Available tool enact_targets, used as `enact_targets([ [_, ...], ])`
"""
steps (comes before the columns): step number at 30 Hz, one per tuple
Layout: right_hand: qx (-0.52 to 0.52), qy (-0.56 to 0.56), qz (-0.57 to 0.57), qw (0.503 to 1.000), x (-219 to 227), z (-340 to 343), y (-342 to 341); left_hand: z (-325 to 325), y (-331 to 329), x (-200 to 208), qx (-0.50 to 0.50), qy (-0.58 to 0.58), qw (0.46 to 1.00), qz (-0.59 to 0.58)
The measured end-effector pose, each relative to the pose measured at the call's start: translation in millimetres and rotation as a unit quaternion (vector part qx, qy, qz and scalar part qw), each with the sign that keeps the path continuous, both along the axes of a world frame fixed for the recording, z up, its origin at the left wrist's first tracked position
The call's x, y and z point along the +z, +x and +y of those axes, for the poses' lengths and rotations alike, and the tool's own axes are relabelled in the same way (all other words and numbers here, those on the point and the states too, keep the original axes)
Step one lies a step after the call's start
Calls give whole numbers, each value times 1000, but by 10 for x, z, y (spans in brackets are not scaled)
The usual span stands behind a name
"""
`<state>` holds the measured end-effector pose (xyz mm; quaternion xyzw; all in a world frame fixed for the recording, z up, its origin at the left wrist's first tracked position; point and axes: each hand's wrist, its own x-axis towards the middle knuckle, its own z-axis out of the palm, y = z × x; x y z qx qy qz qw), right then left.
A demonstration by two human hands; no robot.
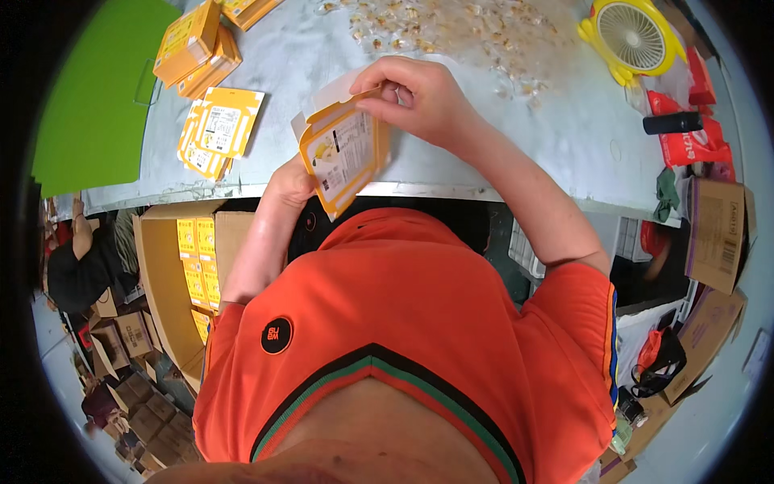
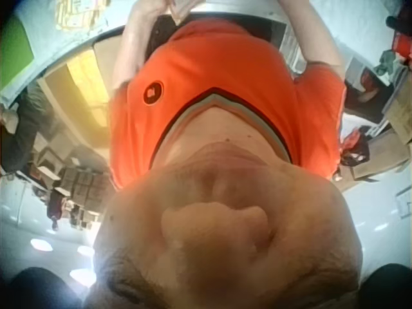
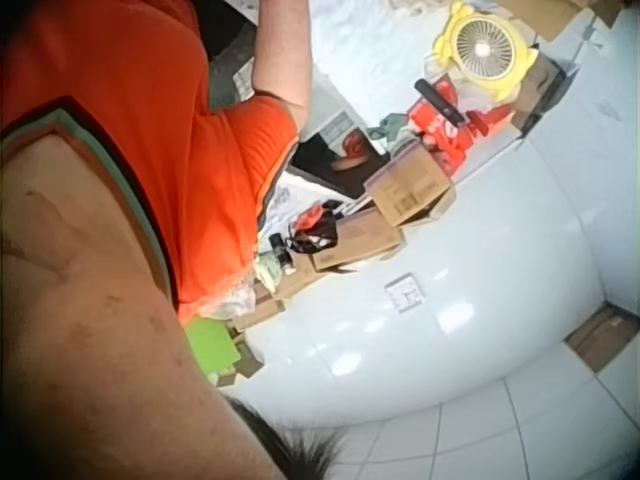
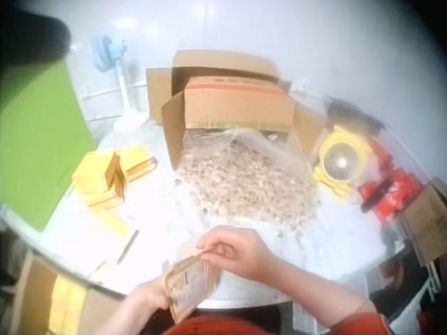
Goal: Packing small individual items into boxes and then organizing those boxes into a larger shipping carton.
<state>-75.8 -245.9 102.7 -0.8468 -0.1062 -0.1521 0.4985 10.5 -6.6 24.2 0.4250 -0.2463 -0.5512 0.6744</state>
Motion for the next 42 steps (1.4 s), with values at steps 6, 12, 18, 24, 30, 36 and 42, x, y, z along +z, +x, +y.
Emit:
enact_targets([
  [6, 13, 21, -22, 999, -24, 18, -57, -78, -211, 57, 6, -62, 993, 105],
  [12, 24, 40, -36, 998, -26, 55, -82, -152, -326, -15, 22, -128, 981, 145],
  [18, -30, -6, -5, 1000, -8, 5, -221, 89, -213, 74, 149, -22, 986, 73],
  [24, -32, 18, -100, 994, -324, 32, -282, 210, -150, -64, 124, -72, 985, 95],
  [30, -5, 212, 14, 977, -588, 581, -236, 408, -318, -260, 115, -100, 981, 122],
  [36, 16, 349, 40, 936, -813, 772, -131, 475, -419, -21, 141, -206, 965, 80],
  [42, 147, 310, 69, 937, -843, 1190, -51, 882, -756, -253, 256, -213, 938, 94],
])
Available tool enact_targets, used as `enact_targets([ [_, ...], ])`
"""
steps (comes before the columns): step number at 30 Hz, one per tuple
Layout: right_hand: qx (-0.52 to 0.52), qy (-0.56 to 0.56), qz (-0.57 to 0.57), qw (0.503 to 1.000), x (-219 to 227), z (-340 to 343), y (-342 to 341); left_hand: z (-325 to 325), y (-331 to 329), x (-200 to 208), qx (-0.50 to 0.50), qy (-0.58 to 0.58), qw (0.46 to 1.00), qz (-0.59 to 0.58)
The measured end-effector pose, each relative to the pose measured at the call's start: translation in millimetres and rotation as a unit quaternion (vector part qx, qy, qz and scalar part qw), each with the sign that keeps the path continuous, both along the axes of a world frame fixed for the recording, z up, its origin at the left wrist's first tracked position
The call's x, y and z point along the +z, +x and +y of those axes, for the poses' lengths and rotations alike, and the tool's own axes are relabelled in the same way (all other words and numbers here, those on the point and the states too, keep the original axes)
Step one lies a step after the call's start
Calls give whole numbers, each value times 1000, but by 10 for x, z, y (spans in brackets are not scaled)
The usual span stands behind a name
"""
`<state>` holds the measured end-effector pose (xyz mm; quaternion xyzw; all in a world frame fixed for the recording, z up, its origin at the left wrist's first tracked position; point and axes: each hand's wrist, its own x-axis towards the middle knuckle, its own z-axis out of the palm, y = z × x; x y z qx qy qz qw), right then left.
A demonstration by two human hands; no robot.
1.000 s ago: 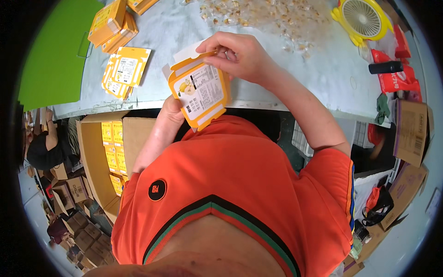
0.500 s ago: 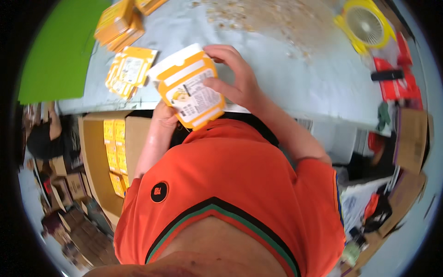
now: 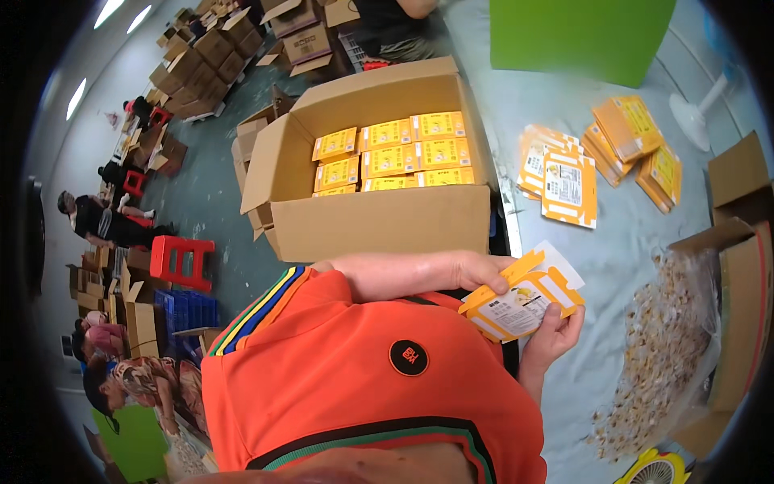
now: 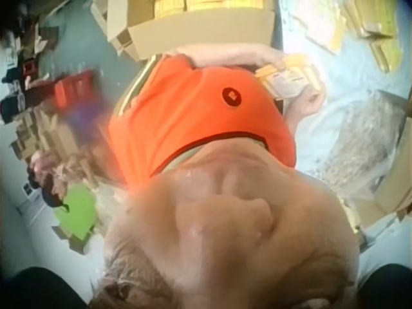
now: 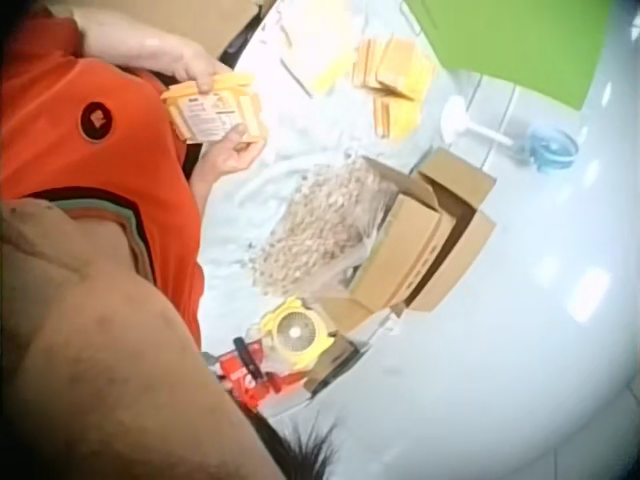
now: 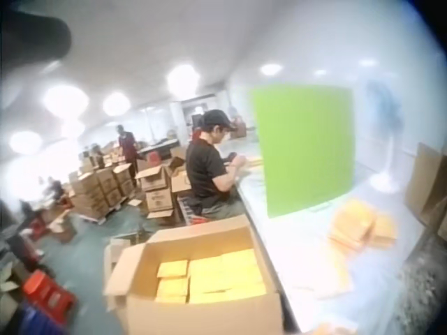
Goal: Packing small individual items into boxes and then organizing those boxes into a larger shipping carton.
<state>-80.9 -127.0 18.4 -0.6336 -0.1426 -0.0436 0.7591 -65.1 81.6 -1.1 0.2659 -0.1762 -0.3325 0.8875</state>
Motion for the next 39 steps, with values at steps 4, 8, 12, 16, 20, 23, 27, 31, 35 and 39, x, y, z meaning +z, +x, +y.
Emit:
enact_targets([
  [4, -4, 41, 52, 998, 55, 160, 34, 40, 2, 6, 19, -5, 999, 25],
  [8, -72, 71, 77, 992, 125, 243, 6, -30, 156, 49, 15, 56, 996, 64],
  [12, -82, 17, 97, 992, -21, -6, 109, -5, 256, -92, -1, 43, 993, 108],
  [16, -133, 57, 103, 984, 104, -49, 168, -221, 262, 26, 214, 186, 959, -12],
  [20, -169, 53, 85, 981, 36, -290, 140, -470, 321, 181, 249, 180, 944, -125],
  [23, -188, 48, 72, 978, 35, -382, 74, -601, 356, 207, 229, 238, 930, -161],
  [27, -212, 21, 66, 975, -32, -360, 52, -721, 380, 135, 270, 323, 892, -162],
  [31, -233, -65, 132, 961, 11, -372, 50, -717, 450, -43, 340, 381, 816, -271],
  [35, -260, -61, 155, 951, -50, -358, 96, -721, 386, 35, 331, 385, 820, -265],
  [39, -299, -43, 118, 946, -101, -275, 91, -807, 315, 369, 345, 371, 826, -249],
])
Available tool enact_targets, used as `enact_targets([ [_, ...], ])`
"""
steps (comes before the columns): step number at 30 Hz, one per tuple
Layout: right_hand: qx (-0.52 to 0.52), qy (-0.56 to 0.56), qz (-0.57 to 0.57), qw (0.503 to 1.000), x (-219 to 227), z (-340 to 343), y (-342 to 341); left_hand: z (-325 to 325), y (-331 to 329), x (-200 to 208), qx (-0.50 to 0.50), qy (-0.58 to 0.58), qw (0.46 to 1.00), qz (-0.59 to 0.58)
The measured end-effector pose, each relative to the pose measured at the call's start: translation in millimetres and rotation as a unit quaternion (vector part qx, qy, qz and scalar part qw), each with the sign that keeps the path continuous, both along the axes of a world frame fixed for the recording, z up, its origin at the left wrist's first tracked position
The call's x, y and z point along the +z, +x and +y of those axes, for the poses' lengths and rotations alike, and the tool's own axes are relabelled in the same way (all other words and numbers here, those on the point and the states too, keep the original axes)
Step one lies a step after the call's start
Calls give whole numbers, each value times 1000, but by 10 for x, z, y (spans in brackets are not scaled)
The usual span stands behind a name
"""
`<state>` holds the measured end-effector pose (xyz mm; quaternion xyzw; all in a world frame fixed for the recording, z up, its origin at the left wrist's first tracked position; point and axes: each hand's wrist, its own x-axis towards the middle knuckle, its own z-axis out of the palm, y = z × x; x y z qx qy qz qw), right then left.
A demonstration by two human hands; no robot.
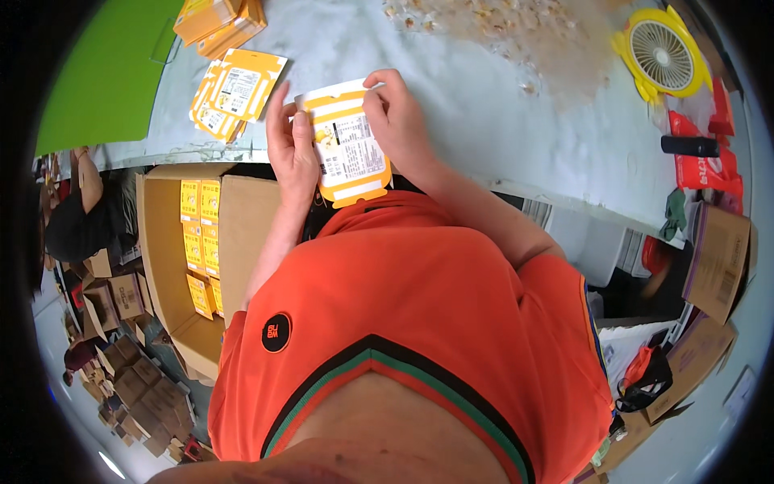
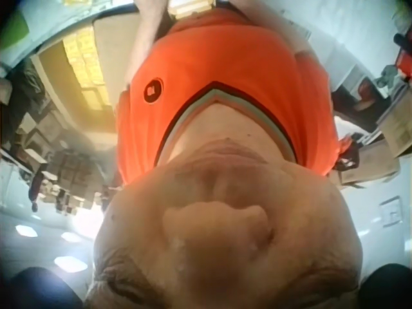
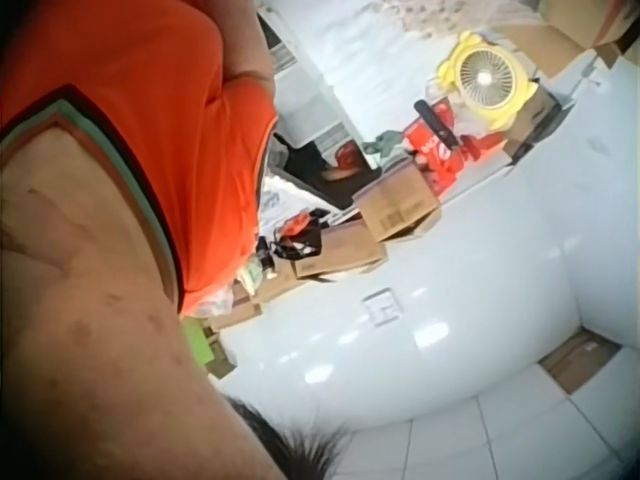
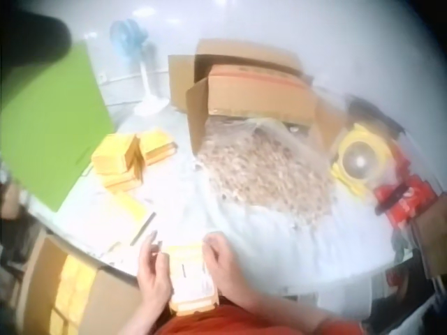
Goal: Packing small individual items into boxes and then organizing those boxes into a larger shipping carton.
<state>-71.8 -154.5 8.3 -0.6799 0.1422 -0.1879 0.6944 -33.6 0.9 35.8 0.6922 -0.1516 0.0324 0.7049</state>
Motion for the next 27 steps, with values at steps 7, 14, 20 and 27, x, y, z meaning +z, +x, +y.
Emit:
enact_targets([
  [7, 52, -181, -17, 982, -139, -130, -49, 60, 161, -305, -5, 118, 991, -68],
  [14, 35, -175, -62, 982, -304, -460, 219, 45, 328, -674, 66, 26, 991, 115],
  [20, -56, -589, -43, 805, -588, -1528, 1114, 213, 473, -707, 45, 111, 971, 209],
  [27, 90, -685, -3, 723, -807, -1809, 1518, 456, 479, -503, 29, 434, 897, -76],
])
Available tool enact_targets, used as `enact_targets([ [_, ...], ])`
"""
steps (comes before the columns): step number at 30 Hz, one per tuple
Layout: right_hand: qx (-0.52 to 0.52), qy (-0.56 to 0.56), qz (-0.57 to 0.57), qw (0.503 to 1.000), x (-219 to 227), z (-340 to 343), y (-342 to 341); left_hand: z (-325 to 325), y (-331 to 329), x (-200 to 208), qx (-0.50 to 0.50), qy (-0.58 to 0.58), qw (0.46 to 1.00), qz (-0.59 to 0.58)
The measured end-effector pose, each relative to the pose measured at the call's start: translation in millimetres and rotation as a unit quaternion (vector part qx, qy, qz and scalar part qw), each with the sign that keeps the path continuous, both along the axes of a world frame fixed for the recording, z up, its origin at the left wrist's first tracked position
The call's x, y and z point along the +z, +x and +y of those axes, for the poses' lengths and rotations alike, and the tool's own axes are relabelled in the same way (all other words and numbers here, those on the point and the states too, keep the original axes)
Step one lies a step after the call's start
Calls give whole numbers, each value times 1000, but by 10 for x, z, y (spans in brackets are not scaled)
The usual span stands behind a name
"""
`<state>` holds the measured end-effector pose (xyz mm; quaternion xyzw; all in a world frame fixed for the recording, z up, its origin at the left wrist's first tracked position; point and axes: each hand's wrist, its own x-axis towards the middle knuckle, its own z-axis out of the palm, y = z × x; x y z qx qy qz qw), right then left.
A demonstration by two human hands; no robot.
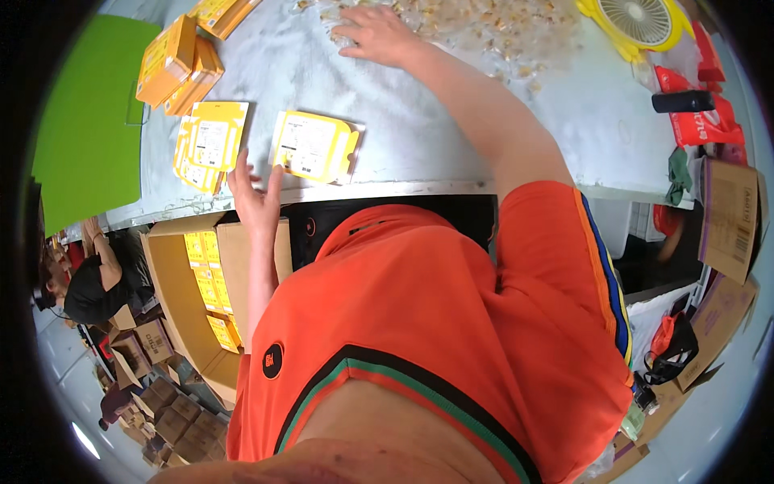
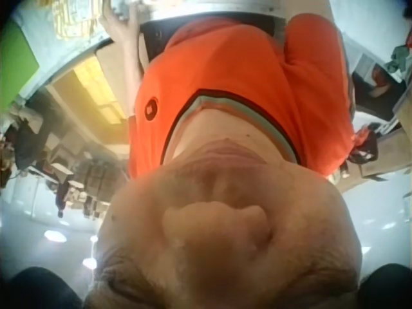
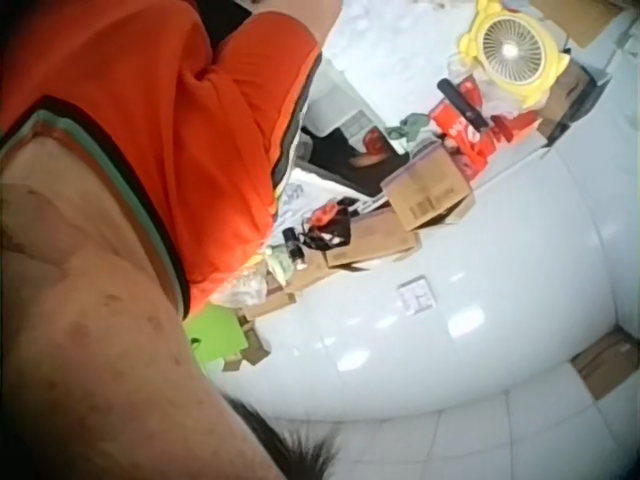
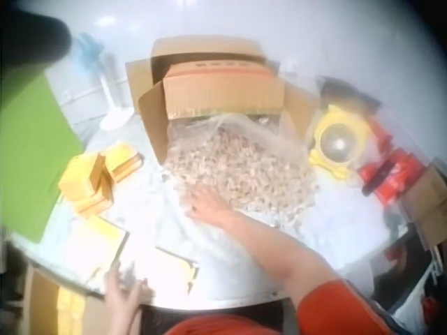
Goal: Packing small individual items into boxes and then organizing those boxes into a larger shipping carton.
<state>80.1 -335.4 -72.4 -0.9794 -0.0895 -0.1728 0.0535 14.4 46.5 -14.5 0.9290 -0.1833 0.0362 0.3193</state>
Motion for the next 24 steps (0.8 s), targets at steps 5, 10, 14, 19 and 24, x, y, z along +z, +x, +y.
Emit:
enact_targets([
  [5, 88, 25, -16, 996, -71, 109, -747, -522, 191, 356, -297, 83, 949, -71],
  [10, 63, 78, 2, 995, 68, 102, -1600, -768, 385, 578, -423, 253, 864, 97],
  [14, -56, 79, -40, 995, 33, -14, -2080, -675, 421, 621, -440, 249, 856, 113],
  [19, -69, 85, -21, 994, -36, 207, -2104, -582, 381, 603, -438, 277, 852, 76],
  [24, -78, 182, -62, 978, 38, 361, -1976, -496, 441, 472, -395, 252, 883, -4],
])
